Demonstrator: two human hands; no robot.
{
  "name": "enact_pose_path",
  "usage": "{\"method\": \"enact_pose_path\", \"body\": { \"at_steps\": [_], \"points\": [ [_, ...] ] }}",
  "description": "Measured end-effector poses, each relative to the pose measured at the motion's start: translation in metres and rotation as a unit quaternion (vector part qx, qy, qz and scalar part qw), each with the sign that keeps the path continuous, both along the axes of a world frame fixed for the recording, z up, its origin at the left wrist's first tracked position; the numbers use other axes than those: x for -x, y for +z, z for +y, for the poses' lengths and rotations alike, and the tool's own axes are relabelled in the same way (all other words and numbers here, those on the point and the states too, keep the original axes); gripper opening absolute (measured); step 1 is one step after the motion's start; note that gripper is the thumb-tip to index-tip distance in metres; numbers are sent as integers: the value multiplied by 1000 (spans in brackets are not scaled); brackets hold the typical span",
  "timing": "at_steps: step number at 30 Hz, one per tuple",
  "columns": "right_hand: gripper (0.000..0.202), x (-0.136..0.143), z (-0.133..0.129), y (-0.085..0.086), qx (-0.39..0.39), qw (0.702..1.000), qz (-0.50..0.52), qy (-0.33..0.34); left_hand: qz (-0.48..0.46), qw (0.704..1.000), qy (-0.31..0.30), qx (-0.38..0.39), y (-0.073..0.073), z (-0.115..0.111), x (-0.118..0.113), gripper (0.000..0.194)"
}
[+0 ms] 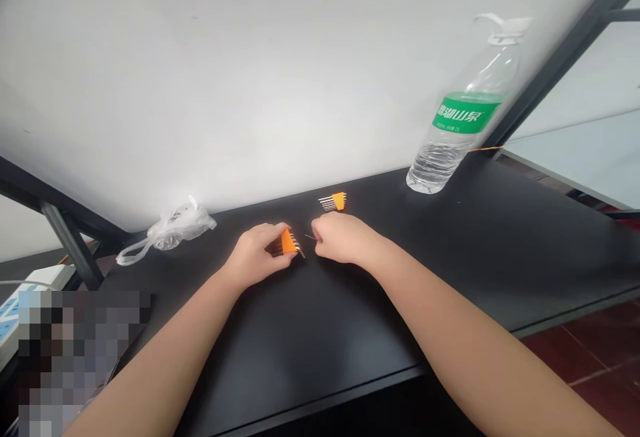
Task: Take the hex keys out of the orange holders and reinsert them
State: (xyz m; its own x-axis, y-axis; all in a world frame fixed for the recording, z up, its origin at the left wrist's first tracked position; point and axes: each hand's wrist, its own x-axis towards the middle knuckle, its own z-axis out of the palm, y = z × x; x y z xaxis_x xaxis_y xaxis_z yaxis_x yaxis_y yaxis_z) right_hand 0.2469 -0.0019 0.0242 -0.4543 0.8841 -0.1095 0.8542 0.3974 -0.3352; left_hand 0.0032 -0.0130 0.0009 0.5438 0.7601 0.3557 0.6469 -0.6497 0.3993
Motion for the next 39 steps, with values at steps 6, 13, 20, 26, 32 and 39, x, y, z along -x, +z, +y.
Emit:
{"method": "enact_pose_path", "body": {
  "at_steps": [6, 13, 20, 26, 32, 39],
  "points": [
    [8, 2, -3, 10, -25, 986, 149, 67, -7, 1000, -3, 1, 0, 0, 0, 24],
    [13, 2, -2, 10, -47, 982, 165, 80, -2, 1000, -12, 0, 2, -1, -1, 17],
    [22, 2, -5, 12, -94, 979, 153, 99, 30, 999, -19, -16, 5, -1, -2, 19],
    [20, 18, -13, 10, -61, 969, 217, 102, 26, 999, -30, -31, 2, -2, -4, 15],
    [21, 18, -8, 3, 2, 957, 286, 56, 10, 999, -32, -24, 2, -2, -3, 18],
    [4, -20, 21, -8, -49, 997, 38, -45, 10, 1000, -26, -5, -2, -1, 0, 35]
  ]
}}
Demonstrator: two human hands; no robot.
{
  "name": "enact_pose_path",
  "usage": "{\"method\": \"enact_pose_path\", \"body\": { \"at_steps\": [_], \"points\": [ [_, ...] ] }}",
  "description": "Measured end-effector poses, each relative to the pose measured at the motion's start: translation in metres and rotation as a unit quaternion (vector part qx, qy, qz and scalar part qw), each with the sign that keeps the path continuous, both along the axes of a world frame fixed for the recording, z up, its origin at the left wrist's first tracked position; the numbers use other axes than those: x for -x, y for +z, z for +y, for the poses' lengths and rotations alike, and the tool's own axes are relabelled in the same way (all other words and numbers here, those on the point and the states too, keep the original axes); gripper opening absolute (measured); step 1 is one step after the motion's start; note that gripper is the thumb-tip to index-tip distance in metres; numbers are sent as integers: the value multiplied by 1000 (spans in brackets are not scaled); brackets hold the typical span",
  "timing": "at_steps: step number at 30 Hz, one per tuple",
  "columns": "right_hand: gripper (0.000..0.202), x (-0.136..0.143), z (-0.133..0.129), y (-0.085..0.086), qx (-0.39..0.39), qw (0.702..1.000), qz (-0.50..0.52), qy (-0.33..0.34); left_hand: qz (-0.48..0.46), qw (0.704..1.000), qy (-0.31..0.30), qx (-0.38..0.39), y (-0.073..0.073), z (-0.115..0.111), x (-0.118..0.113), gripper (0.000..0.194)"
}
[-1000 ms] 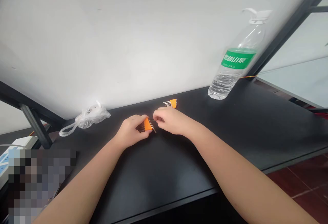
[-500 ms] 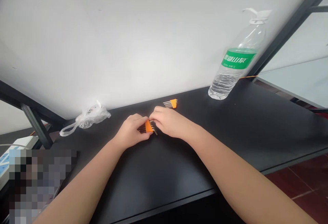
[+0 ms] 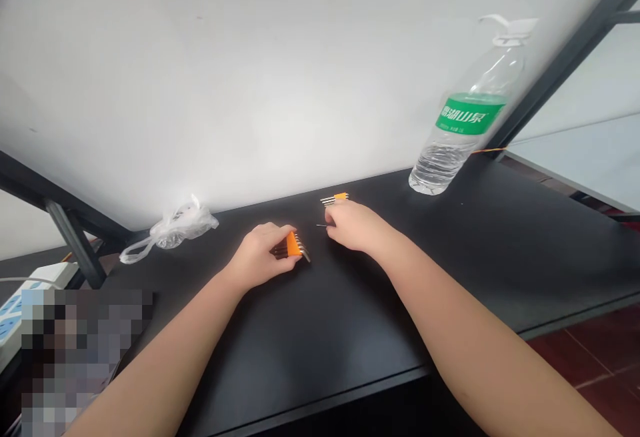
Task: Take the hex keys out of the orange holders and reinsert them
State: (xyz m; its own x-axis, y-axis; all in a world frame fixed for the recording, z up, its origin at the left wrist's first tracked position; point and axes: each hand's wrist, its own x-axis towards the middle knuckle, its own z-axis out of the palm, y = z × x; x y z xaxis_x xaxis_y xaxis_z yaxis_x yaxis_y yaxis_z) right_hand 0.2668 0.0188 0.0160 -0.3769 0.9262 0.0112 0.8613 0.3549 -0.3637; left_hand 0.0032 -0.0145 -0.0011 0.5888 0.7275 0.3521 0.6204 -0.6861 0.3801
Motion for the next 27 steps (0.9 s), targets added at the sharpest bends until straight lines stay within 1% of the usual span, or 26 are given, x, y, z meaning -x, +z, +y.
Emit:
{"method": "enact_pose_path", "body": {
  "at_steps": [3, 7, 9, 13, 16, 20, 21, 24, 27],
  "points": [
    [6, 1, 2, -5, 50, 997, -49, -15, -2, 1000, 0, -1, -2, 1, 0, 36],
    [10, 12, -6, -4, 55, 996, -70, -12, 5, 1000, -4, -5, 0, 1, 0, 35],
    [11, 15, -11, 0, 50, 997, -53, -2, 14, 1000, -3, -5, 1, 1, -1, 33],
    [9, 16, -14, 8, 45, 999, 12, 22, 20, 1000, 1, -7, 3, 0, -1, 27],
    [4, 13, -12, 8, 27, 999, 32, 25, 18, 1000, 2, -5, 4, 0, -1, 20],
    [21, 18, -10, 1, 34, 999, -2, 17, 13, 1000, 1, -8, 3, 0, -2, 22],
    [20, 22, -11, -2, 32, 999, -11, 14, 13, 1000, 1, -8, 3, 0, -2, 23],
    [8, 33, -16, -6, 13, 999, -48, 5, 17, 1000, 2, -6, 3, 0, -2, 24],
    [9, 39, -22, -4, 6, 996, -87, 13, 19, 1000, 4, -7, 4, 0, -2, 24]
  ]
}}
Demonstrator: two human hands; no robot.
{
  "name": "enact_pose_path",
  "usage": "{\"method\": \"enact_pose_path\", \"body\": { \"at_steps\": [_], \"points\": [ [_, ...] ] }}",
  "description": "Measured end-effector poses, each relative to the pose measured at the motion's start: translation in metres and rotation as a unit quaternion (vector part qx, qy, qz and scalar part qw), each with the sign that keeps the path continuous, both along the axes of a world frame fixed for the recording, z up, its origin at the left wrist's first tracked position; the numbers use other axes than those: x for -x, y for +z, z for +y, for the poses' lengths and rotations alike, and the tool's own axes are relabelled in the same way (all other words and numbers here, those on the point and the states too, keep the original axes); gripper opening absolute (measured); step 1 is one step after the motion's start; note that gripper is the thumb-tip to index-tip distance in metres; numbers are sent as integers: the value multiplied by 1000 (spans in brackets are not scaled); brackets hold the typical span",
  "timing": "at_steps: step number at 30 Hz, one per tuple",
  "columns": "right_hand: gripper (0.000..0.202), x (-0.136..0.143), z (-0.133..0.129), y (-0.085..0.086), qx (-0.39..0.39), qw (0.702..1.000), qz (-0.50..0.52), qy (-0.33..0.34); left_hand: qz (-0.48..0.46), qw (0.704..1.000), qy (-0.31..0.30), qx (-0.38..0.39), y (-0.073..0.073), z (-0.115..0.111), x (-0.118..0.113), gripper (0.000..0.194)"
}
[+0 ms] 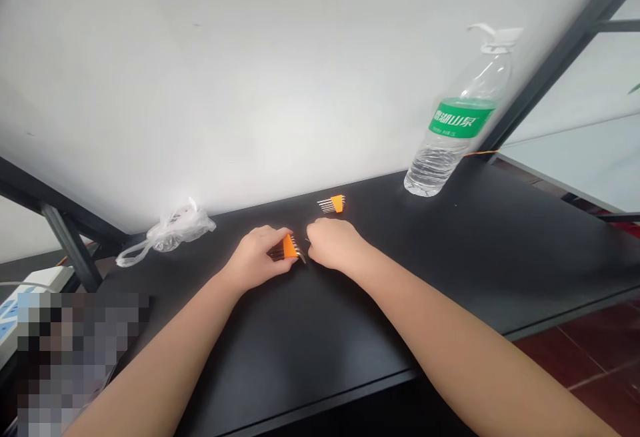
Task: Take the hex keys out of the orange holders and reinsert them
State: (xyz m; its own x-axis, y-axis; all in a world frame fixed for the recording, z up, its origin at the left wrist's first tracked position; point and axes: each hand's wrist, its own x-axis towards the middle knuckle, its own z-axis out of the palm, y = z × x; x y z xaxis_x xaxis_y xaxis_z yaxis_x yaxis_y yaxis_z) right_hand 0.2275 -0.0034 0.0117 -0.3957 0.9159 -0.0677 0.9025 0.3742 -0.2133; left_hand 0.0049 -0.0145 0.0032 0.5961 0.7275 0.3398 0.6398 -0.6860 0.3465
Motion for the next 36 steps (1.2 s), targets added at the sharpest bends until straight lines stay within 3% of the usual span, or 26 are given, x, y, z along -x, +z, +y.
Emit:
{"method": "enact_pose_path", "body": {
  "at_steps": [12, 36],
  "points": [
    [9, -9, -3, 20, -15, 981, 164, 101, 6, 1000, -2, -8, 1, -1, -1, 20],
    [21, -14, -8, 26, -56, 969, 185, 155, 32, 999, -5, -19, 2, -2, -1, 19]
  ]
}}
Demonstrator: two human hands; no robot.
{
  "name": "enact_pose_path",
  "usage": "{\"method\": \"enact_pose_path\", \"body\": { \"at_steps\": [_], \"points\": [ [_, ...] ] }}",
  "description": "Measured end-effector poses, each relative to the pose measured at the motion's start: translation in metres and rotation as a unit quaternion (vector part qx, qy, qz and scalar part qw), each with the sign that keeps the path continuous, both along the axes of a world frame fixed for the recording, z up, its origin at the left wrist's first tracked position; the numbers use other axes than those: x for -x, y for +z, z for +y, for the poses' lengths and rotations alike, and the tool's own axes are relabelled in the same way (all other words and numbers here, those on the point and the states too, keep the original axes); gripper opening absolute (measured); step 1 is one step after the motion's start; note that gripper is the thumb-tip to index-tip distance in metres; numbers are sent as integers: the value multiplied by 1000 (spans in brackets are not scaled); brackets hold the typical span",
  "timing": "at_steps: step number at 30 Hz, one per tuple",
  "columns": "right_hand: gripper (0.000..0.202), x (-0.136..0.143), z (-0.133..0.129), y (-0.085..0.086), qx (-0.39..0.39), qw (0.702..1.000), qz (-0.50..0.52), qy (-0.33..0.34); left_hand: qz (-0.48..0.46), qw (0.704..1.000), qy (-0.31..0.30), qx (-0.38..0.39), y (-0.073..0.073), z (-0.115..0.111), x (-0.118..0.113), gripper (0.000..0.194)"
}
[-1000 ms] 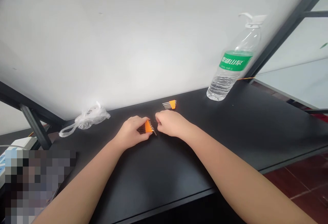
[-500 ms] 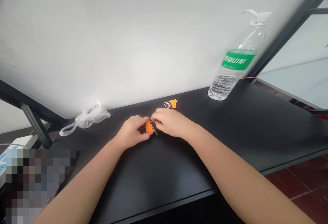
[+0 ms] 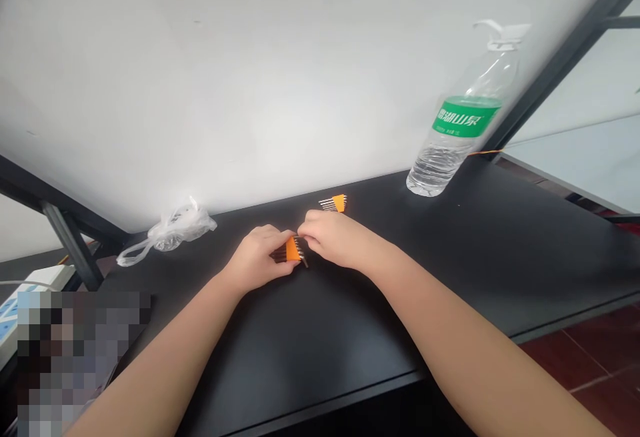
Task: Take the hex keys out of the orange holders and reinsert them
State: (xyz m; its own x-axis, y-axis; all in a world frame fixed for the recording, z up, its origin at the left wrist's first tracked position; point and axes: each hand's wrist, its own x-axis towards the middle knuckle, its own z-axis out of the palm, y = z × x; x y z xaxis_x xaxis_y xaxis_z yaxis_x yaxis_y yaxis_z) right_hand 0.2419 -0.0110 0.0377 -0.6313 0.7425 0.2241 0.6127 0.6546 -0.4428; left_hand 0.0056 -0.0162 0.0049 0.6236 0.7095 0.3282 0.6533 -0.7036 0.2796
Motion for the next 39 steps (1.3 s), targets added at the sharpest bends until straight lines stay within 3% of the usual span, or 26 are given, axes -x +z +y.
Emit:
{"method": "enact_pose_path", "body": {
  "at_steps": [29, 39],
  "points": [
    [25, -4, 2, 1, 15, 1000, -15, 0, -17, 1000, -6, 11, -1, -1, 0, 18],
    [24, 9, -4, 1, 44, 998, 48, 8, -23, 999, -11, 21, 2, -3, -3, 20]
  ]
}}
